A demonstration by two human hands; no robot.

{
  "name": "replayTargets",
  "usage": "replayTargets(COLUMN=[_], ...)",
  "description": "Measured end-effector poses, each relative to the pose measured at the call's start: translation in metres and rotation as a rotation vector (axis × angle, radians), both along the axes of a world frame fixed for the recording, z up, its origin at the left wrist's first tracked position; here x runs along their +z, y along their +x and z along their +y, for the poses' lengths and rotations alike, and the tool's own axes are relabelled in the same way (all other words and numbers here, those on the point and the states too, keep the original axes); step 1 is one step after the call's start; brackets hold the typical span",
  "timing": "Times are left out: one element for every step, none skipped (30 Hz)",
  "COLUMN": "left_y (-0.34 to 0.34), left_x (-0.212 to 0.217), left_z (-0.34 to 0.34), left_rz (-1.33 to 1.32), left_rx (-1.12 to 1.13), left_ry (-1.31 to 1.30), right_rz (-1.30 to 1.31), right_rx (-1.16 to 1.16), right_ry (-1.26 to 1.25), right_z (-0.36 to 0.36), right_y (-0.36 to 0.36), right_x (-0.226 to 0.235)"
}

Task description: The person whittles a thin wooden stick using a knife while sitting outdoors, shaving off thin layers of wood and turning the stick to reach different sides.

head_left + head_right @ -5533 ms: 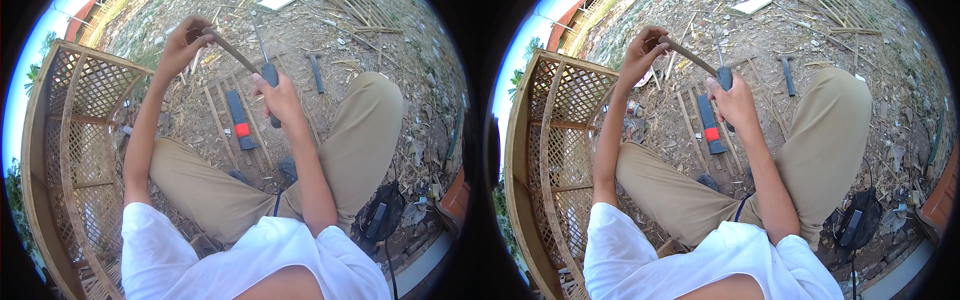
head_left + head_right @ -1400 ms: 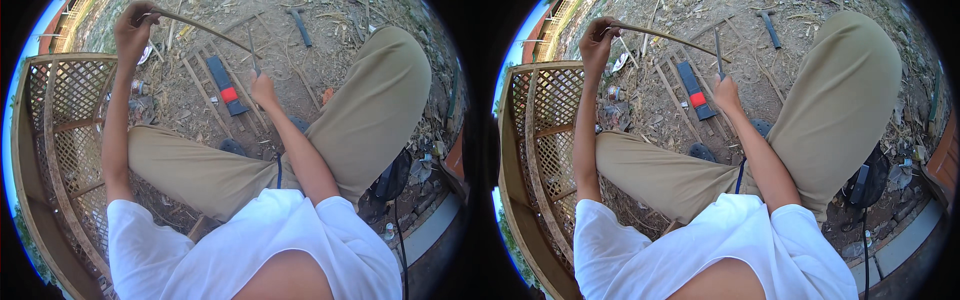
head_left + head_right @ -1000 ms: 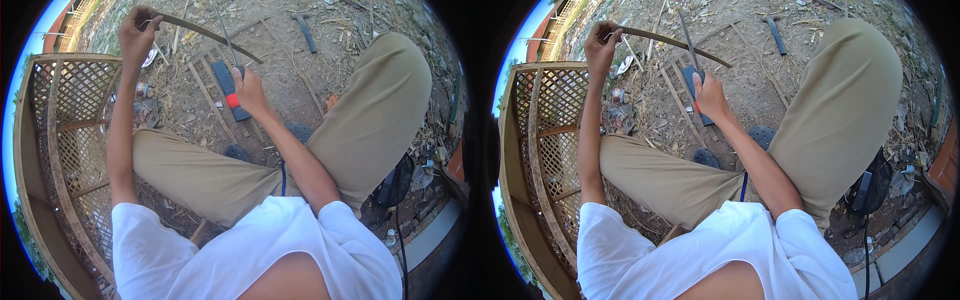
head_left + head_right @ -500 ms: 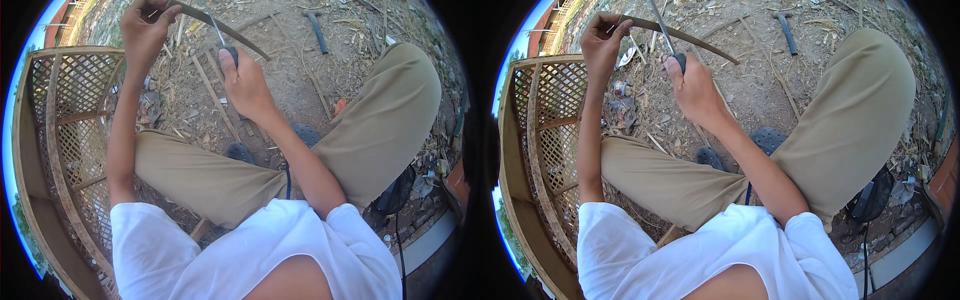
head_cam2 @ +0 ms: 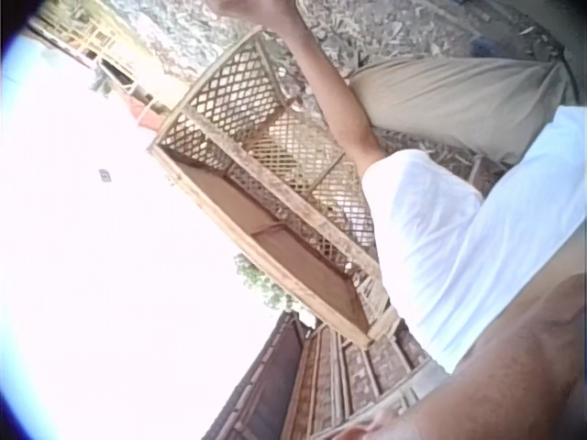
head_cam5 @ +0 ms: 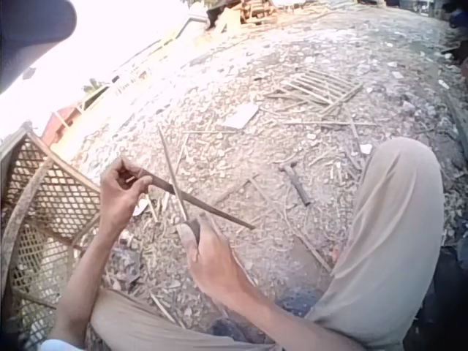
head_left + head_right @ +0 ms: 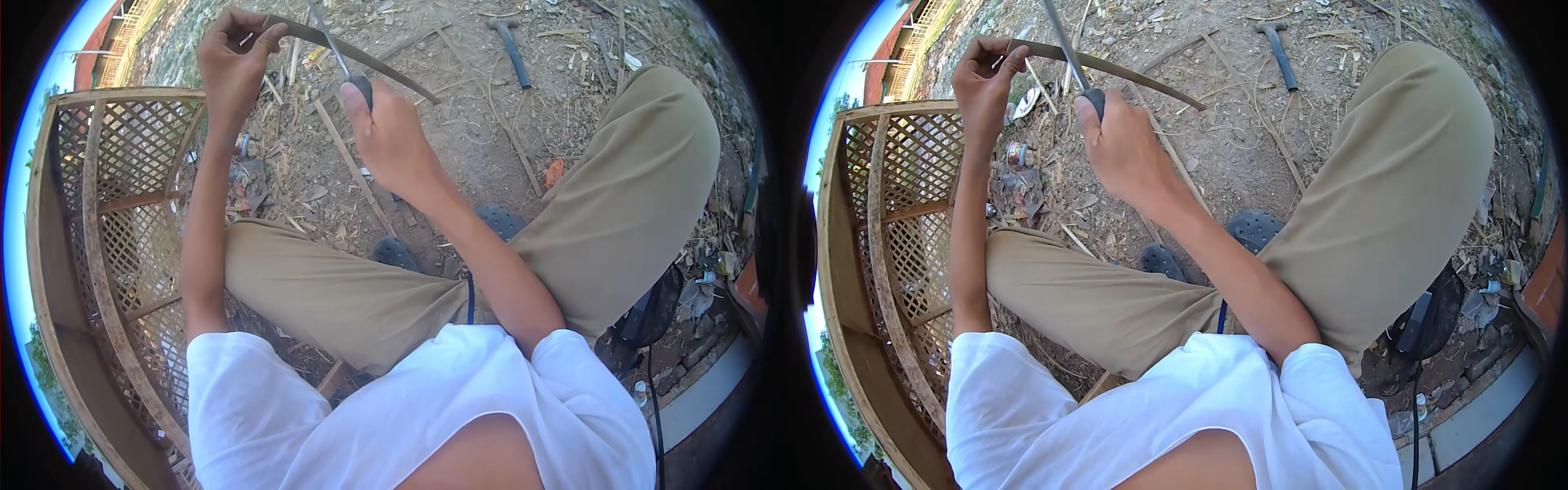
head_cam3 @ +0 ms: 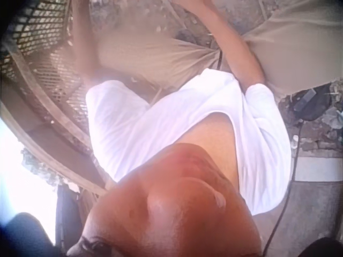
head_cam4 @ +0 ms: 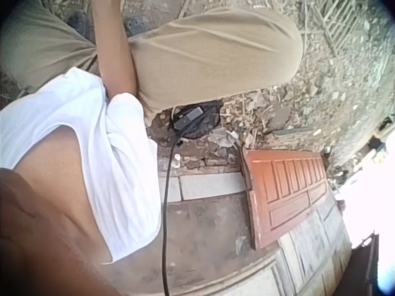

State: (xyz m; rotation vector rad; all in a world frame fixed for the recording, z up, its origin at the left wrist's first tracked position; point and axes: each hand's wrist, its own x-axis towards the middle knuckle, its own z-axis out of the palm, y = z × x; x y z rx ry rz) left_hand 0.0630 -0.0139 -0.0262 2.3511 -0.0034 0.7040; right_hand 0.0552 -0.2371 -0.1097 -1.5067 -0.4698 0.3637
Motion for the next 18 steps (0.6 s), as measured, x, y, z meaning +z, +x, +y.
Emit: replayTargets(left_y=[0.000, 0.001, 0.000, -0.001, -0.003, -0.004, -0.004, -0.005, -0.005, -0.008, -0.011, -0.013, -0.007, 0.003, 0.006, 0.002, 0.001, 0.008], left_x=[-0.001, -0.003, -0.004, -0.002, -0.003, -0.005, -0.004, -0.001, -0.002, -0.003, -0.004, -0.003, -0.001, -0.003, -0.004, -0.003, -0.003, 0.001], left_z=[-0.002, -0.003, -0.005, -0.007, -0.008, -0.007, -0.006, -0.003, 0.005, 0.012, 0.018, 0.023, 0.019, 0.009, 0.006, 0.006, 0.004, 0.005], left_rz=[-0.009, -0.019, -0.012, -0.016, -0.022, -0.018, -0.019, -0.022, -0.024, -0.027, -0.022, -0.022, -0.002, 0.015, 0.021, 0.029, 0.026, 0.025], left_rx=[-0.037, -0.081, -0.080, -0.114, -0.146, -0.143, -0.142, -0.138, -0.119, -0.112, -0.069, -0.029, -0.025, -0.038, -0.023, 0.004, 0.021, 0.000], left_ry=[-0.029, -0.056, -0.063, -0.057, -0.050, -0.054, -0.081, -0.101, -0.070, -0.057, -0.065, -0.074, -0.053, -0.083, -0.066, -0.050, -0.039, -0.036], right_rz=[-0.031, -0.023, 0.001, 0.021, 0.025, 0.021, 0.013, 0.009, 0.026, 0.043, 0.100, 0.154, 0.246, 0.345, 0.346, 0.354, 0.338, 0.324], right_rx=[-0.016, -0.017, 0.010, 0.035, 0.036, 0.043, 0.054, 0.064, 0.037, 0.006, -0.004, -0.017, -0.036, -0.070, -0.097, -0.097, -0.103, -0.123], right_ry=[0.038, 0.031, 0.049, 0.070, 0.066, 0.070, 0.080, 0.088, -0.006, -0.096, -0.190, -0.284, -0.359, -0.436, -0.425, -0.438, -0.409, -0.369], right_z=[-0.003, -0.008, -0.012, -0.014, -0.014, -0.013, -0.011, -0.007, 0.000, 0.008, 0.014, 0.016, 0.007, -0.003, -0.001, 0.000, 0.004, 0.008], right_y=[-0.004, -0.005, -0.006, -0.007, -0.007, -0.007, -0.005, -0.004, -0.004, -0.003, 0.003, 0.010, 0.019, 0.026, 0.024, 0.018, 0.017, 0.018], right_x=[0.014, 0.023, 0.029, 0.032, 0.030, 0.026, 0.023, 0.015, 0.000, -0.019, -0.046, -0.082, -0.130, -0.170, -0.186, -0.184, -0.182, -0.180])
